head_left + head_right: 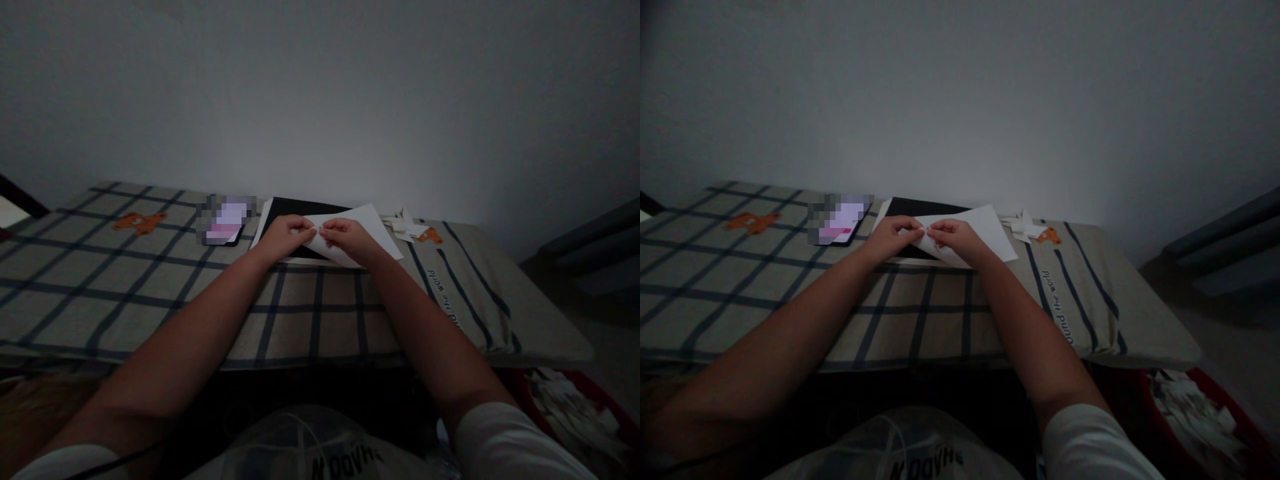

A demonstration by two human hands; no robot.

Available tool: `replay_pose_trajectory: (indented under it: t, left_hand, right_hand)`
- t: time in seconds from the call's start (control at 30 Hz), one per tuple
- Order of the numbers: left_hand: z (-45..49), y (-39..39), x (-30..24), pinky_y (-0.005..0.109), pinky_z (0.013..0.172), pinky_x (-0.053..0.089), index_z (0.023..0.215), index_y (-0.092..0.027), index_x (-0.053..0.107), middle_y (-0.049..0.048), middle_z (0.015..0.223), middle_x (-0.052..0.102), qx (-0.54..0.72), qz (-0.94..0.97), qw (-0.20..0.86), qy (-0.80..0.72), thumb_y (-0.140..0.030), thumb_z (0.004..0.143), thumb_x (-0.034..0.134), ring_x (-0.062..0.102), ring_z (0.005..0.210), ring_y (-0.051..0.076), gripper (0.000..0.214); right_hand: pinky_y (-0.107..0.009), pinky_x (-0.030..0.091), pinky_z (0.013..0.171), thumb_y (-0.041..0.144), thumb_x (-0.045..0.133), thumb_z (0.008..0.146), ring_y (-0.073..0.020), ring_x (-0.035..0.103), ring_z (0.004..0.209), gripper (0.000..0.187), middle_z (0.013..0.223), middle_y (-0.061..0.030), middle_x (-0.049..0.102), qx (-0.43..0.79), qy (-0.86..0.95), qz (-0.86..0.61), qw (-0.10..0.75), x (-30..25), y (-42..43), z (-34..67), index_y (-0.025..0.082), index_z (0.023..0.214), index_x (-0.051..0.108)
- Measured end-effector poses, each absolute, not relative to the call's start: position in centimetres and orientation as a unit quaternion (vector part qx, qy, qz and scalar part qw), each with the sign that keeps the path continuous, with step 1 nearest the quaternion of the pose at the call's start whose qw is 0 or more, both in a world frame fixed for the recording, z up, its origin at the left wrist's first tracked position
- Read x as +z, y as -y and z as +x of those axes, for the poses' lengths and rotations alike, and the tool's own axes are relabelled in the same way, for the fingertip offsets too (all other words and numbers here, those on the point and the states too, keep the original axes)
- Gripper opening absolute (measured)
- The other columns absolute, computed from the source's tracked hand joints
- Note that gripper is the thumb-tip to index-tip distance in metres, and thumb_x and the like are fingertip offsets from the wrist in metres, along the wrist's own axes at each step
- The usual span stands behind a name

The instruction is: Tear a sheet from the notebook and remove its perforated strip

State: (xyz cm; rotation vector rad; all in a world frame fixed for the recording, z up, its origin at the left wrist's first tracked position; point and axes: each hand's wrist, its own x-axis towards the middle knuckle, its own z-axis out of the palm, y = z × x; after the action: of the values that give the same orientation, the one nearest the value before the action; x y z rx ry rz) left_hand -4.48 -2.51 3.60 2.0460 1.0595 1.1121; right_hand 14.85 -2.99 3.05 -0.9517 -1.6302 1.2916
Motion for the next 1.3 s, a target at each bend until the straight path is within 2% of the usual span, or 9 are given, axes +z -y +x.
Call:
replay_pose_trajectory:
  t: [0.4, 0.7, 1.0, 1.3]
  left_hand:
    - [-4.35, 2.92, 3.72, 0.029, 0.074, 0.046, 0.077, -0.016, 0.071, 0.0043, 0.082, 0.072, 0.408, 0.778, 0.269, -0.395, -0.04, 0.079, 0.058, 0.063, 0.081, 0.02, 0.027]
    - [-4.41, 2.75, 3.83, 0.028, 0.069, 0.044, 0.072, -0.016, 0.066, 0.0022, 0.073, 0.066, 0.429, 0.758, 0.275, -0.407, -0.042, 0.075, 0.059, 0.058, 0.073, 0.017, 0.028]
    - [-4.53, 2.74, 3.74, 0.028, 0.071, 0.045, 0.076, -0.015, 0.069, 0.0028, 0.078, 0.069, 0.408, 0.772, 0.284, -0.396, -0.041, 0.074, 0.06, 0.061, 0.079, 0.019, 0.027]
    - [-4.52, 2.59, 3.65, 0.028, 0.071, 0.044, 0.076, -0.016, 0.07, 0.002, 0.077, 0.069, 0.401, 0.778, 0.279, -0.395, -0.039, 0.077, 0.057, 0.061, 0.078, 0.018, 0.026]
  right_hand:
    - [-0.029, 0.041, 0.065, 0.043, 0.067, 0.074, -0.0123, 0.049, 0.064, 0.026, 0.071, 0.0018, 0.055, 0.479, 0.695, -0.36, 0.398, 3.79, 3.53, 14.74, 0.018, 0.079, 0.06]
    - [-0.028, 0.042, 0.063, 0.042, 0.072, 0.071, -0.0114, 0.049, 0.063, 0.029, 0.072, 0.0013, 0.058, 0.509, 0.665, -0.37, 0.401, 3.42, 3.24, 14.87, 0.018, 0.084, 0.063]
    - [-0.028, 0.041, 0.063, 0.041, 0.071, 0.071, -0.0111, 0.048, 0.062, 0.03, 0.07, 0.0022, 0.057, 0.511, 0.659, -0.378, 0.401, 3.34, 3.13, 14.98, 0.017, 0.086, 0.064]
    - [-0.028, 0.041, 0.064, 0.04, 0.069, 0.072, -0.0117, 0.048, 0.064, 0.024, 0.069, 0.0024, 0.055, 0.485, 0.684, -0.363, 0.406, 3.72, 3.37, 14.68, 0.018, 0.079, 0.061]
